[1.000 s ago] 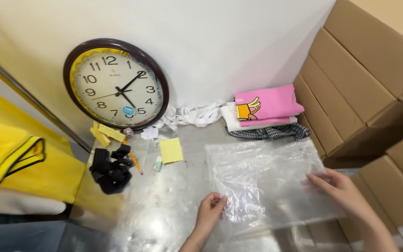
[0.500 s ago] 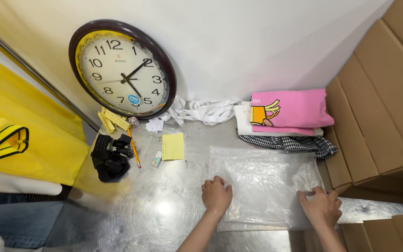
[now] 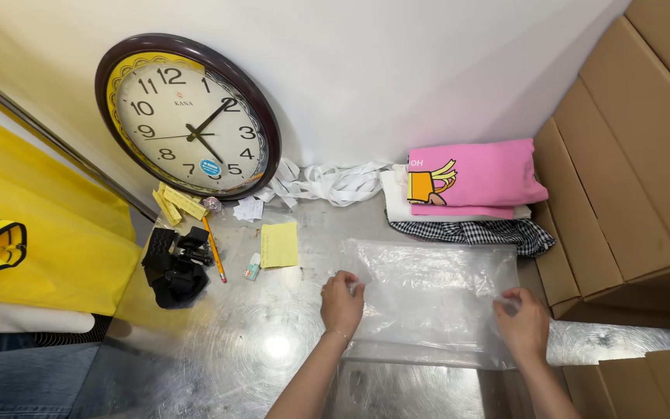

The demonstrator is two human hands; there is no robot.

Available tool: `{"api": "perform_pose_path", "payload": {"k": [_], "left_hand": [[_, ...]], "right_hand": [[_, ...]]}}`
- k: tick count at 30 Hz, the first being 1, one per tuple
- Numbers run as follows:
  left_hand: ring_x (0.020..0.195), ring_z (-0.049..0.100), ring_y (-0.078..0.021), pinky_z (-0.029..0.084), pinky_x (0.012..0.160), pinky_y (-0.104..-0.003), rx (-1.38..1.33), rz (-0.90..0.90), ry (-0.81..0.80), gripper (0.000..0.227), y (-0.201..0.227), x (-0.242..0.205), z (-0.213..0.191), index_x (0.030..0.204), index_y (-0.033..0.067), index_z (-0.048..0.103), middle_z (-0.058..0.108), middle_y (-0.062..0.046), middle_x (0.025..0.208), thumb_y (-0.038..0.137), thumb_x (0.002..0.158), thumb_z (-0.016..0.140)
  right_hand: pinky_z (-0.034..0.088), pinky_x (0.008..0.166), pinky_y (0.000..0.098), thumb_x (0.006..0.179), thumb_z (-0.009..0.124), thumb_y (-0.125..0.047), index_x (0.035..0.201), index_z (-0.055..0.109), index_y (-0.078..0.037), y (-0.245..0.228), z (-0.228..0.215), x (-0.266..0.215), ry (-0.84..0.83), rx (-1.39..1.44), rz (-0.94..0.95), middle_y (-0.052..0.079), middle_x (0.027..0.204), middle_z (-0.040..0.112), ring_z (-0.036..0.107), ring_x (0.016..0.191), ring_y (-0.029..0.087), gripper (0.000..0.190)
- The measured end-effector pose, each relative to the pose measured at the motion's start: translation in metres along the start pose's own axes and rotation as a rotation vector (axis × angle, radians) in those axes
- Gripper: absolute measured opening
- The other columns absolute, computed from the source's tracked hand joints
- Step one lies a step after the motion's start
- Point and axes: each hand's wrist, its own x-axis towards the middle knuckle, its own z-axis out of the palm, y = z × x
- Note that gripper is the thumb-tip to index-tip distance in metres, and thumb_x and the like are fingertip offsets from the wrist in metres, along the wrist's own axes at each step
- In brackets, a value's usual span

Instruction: The person folds a white garment and places it into a clear plastic bag on a metal table. They then place a pink garment into another bag and stack it on top of the first. Finally, they pick up a cardboard box tied with a white ribbon, place it on the table, and attach a yellow sticky note to the ribbon.

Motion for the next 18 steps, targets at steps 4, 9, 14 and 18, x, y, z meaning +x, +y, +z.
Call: {"api": "perform_pose_path", "payload": {"k": [4,9,14,18], "left_hand": [[0.122,0.051,-0.0367,0.052,0.096,-0.048,0.198,0.064,0.232,0.072,-0.036,0.002,0.017,0.137,0.0164,0.053,0.055,-0.013,0.133,0.043,0.081,0.089],[0.126,0.057,-0.0418,0.057,0.09,-0.056,0.177,-0.182,-0.178,0.073,-0.017,-0.03,-0.012,0.143,0.0051,0.043,0.063,-0.019,0.131,0.061,0.099,0.059],[0.099,0.062,-0.0275,0.049,0.08,-0.042,0.035,-0.225,-0.287,0.052,-0.029,-0.014,-0.018,0.105,0.0099,0.055,0.065,-0.005,0.103,0.058,0.089,0.067],[0.067,0.055,-0.0136,0.038,0.061,-0.033,-0.193,-0.043,-0.263,0.037,-0.043,-0.04,-0.029,0.07,0.0182,0.051,0.054,0.003,0.071,0.036,0.091,0.076]], "right_hand": [[0.046,0.104,0.0561,0.077,0.084,-0.034,0.134,0.064,-0.008,0.006,-0.004,-0.007,0.041,-0.154,0.02,0.021,0.122,0.072,0.063,0.119,0.042,0.066],[0.054,0.095,0.0532,0.095,0.064,-0.06,0.139,0.065,0.0,0.016,-0.013,0.0,-0.193,-0.027,0.36,0.024,0.123,0.077,0.071,0.112,0.048,0.074],[0.049,0.103,0.055,0.087,0.07,-0.061,0.155,0.049,0.003,-0.024,-0.038,-0.014,-0.293,0.054,0.532,0.028,0.148,0.059,0.061,0.127,0.049,0.095],[0.033,0.12,0.0497,0.075,0.08,-0.051,0.161,0.036,0.01,-0.02,-0.032,-0.032,-0.296,0.124,0.515,0.027,0.164,0.041,0.041,0.149,0.044,0.114]]}}
